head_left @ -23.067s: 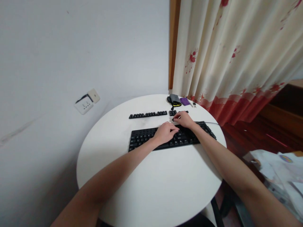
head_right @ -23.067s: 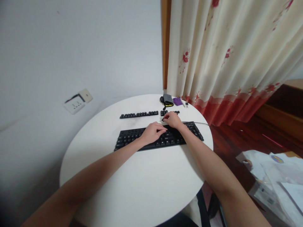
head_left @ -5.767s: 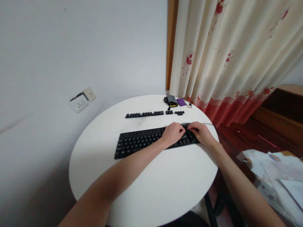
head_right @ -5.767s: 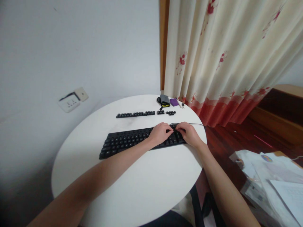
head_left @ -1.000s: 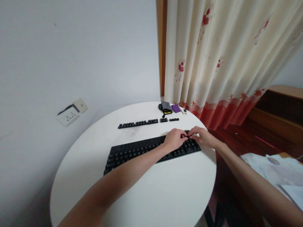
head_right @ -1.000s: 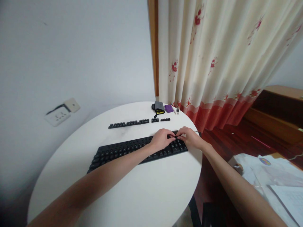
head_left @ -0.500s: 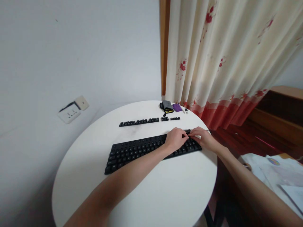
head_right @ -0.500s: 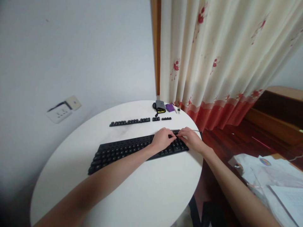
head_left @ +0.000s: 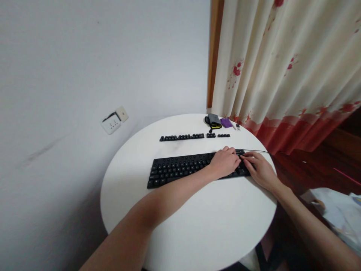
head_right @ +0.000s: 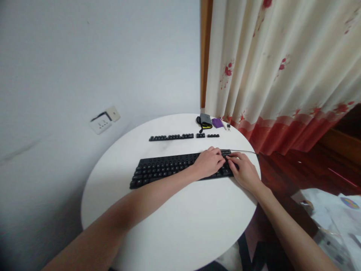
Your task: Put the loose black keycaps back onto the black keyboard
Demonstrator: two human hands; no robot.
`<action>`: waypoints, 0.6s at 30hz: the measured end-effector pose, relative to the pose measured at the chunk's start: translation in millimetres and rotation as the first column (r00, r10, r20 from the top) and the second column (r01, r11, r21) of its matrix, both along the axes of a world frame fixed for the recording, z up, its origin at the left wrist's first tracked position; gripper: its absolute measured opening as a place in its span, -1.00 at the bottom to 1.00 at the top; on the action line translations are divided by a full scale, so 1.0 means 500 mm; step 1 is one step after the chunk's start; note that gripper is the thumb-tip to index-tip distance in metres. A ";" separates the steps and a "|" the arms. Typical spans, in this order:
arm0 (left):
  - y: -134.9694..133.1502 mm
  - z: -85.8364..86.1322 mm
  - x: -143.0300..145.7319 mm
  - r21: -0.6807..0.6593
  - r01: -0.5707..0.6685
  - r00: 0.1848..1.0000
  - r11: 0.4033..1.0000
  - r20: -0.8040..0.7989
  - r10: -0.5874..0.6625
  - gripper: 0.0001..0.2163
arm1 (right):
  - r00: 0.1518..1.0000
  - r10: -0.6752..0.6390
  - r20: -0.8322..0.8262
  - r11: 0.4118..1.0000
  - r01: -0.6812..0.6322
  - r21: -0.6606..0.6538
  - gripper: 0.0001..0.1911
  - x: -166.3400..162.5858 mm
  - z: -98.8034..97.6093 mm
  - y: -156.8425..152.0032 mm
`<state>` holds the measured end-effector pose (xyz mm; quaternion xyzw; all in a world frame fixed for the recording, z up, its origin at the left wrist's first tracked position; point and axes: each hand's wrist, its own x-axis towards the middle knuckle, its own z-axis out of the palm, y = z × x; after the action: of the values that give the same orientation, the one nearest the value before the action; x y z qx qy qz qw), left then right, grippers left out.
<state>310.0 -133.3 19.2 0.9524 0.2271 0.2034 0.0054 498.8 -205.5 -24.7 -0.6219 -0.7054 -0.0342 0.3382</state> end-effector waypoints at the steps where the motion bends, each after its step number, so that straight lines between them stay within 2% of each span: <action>1: -0.004 0.000 -0.002 0.011 -0.005 1.000 1.000 -0.011 0.006 -0.68 | 1.000 -0.005 0.015 1.000 0.005 -0.007 -0.66 0.000 -0.001 0.001; 5: -0.016 -0.007 -0.008 0.049 -0.029 0.999 0.998 -0.034 0.031 -0.71 | 0.999 -0.017 0.045 1.000 0.018 -0.014 -0.64 -0.004 0.000 0.003; 12: -0.025 -0.022 -0.011 0.034 -0.057 0.998 0.998 -0.025 0.057 -0.71 | 0.994 -0.062 0.088 0.998 0.065 -0.021 -0.62 -0.004 -0.008 0.003; 18: -0.029 -0.015 -0.017 0.014 -0.058 0.998 0.998 -0.006 0.058 -0.69 | 0.985 -0.126 0.119 0.992 0.129 -0.017 -0.63 -0.005 -0.024 0.001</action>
<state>301.4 -147.8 11.7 0.9461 0.2532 0.2019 -0.0081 496.2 -204.8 -36.9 -0.6668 -0.6832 -0.0836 0.2857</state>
